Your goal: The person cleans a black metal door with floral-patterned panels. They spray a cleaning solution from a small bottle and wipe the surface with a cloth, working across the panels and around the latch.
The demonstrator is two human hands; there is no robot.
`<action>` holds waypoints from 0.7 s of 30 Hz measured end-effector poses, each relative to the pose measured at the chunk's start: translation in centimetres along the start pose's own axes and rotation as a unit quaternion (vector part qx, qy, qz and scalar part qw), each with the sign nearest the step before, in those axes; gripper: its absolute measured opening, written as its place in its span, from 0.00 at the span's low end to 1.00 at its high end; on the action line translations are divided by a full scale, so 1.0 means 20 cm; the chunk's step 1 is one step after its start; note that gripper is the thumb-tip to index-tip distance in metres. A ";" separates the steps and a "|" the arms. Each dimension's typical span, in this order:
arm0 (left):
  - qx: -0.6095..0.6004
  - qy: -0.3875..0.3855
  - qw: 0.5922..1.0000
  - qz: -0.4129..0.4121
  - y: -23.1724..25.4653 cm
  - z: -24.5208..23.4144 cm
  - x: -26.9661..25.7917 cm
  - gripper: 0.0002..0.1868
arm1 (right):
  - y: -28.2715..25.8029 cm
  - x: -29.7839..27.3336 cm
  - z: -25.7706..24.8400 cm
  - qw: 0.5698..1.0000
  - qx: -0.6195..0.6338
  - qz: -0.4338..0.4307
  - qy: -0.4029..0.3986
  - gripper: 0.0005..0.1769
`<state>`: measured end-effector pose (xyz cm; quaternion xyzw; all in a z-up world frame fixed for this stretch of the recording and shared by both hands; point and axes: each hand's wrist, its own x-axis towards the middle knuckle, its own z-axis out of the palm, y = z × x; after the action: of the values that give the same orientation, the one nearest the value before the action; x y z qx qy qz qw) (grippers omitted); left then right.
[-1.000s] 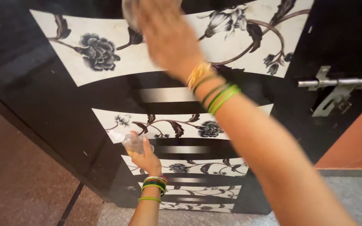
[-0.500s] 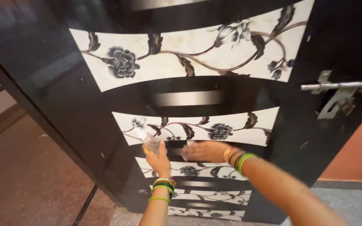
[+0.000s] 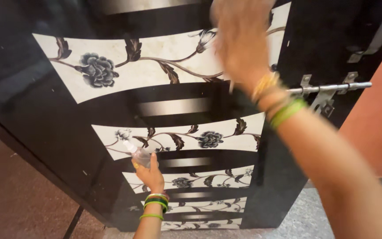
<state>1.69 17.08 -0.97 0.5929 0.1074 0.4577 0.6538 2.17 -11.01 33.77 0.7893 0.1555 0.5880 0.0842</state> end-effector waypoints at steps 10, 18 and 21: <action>0.072 -0.060 0.992 0.083 0.06 -0.01 0.00 0.52 | -0.24 -1.54 0.41 0.810 0.015 -0.541 -0.228 0.52; 0.098 -0.066 0.989 0.093 0.08 -0.03 -0.01 0.52 | 0.23 -0.71 0.16 0.926 0.076 -0.362 -0.073 0.37; 0.095 -0.073 0.986 0.114 0.08 -0.03 0.00 0.52 | 0.44 -0.31 -0.04 0.952 -0.178 -0.249 0.016 0.36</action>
<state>0.49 17.30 0.36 0.6921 0.0345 0.4725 0.5445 1.14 -21.44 31.19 0.6885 0.2413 0.5788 0.3643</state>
